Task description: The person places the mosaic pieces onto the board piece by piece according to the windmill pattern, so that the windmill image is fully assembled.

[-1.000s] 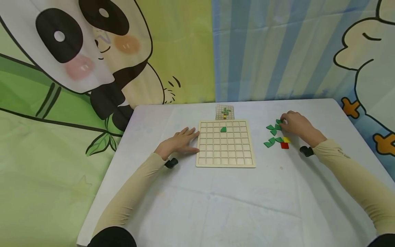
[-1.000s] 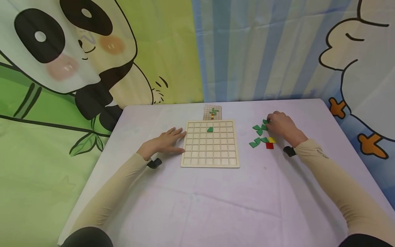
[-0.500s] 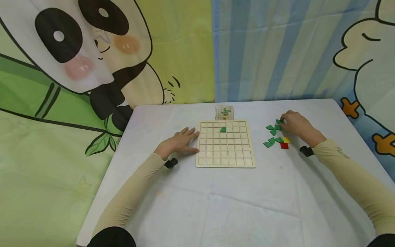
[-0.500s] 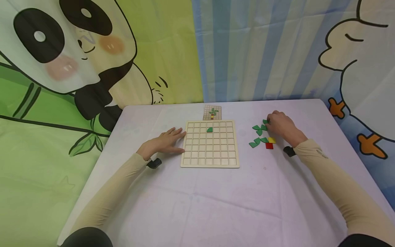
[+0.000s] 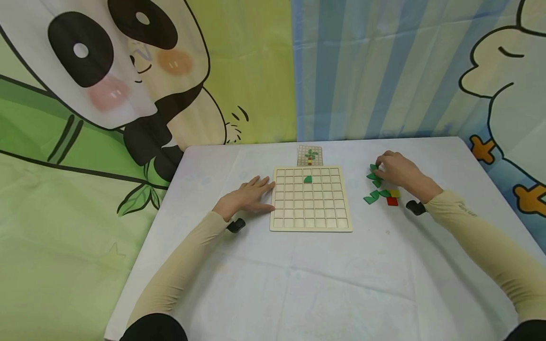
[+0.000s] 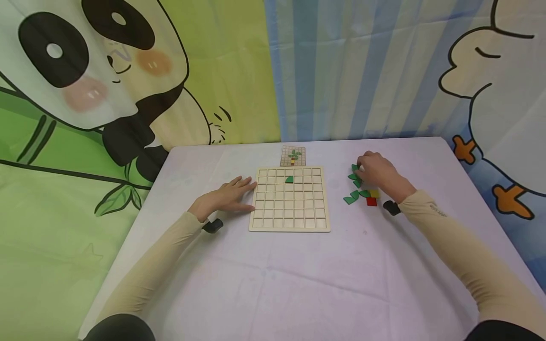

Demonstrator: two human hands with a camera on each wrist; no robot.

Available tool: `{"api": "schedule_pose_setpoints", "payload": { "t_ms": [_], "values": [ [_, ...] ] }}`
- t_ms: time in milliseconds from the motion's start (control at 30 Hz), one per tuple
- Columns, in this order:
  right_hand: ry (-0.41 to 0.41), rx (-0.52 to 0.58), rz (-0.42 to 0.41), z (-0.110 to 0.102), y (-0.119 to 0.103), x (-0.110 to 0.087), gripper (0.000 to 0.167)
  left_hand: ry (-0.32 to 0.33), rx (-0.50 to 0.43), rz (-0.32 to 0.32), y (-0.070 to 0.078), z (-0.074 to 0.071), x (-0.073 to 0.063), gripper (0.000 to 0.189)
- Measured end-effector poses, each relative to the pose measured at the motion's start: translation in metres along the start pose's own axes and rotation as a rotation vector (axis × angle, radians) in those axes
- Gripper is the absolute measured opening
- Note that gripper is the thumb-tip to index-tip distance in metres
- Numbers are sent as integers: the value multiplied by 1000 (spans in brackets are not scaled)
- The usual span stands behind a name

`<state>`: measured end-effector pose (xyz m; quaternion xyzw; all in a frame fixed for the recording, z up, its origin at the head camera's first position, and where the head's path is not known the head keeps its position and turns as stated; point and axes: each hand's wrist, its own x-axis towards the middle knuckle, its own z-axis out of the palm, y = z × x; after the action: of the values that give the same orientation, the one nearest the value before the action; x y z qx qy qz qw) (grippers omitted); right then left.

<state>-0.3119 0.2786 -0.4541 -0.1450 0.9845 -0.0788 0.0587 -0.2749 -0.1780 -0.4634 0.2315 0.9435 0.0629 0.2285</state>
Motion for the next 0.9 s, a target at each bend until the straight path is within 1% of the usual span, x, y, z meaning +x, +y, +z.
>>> {"api": "schedule_pose_setpoints", "payload": {
  "t_ms": [100,233,433,567,700,833,900],
  "values": [
    [5,15,-30,3,-19,0,34,-2,7,-4,0,0,0,91],
    [15,15,-101,6,-46,1,34,1,18,1,-1,1,1,91],
    [20,-56,-241,14,-83,0,34,-3,15,4,-2,0,1,92],
    [32,-71,-315,20,-105,-2,34,-4,9,5,-2,-1,2,92],
    [51,-81,-383,27,-125,-1,31,-5,1,5,-2,-1,3,92],
    [102,-119,-427,34,-138,2,30,-5,2,1,-4,1,4,93],
    [131,-119,-440,35,-143,3,30,-5,6,3,-4,2,4,93]
  ]
}}
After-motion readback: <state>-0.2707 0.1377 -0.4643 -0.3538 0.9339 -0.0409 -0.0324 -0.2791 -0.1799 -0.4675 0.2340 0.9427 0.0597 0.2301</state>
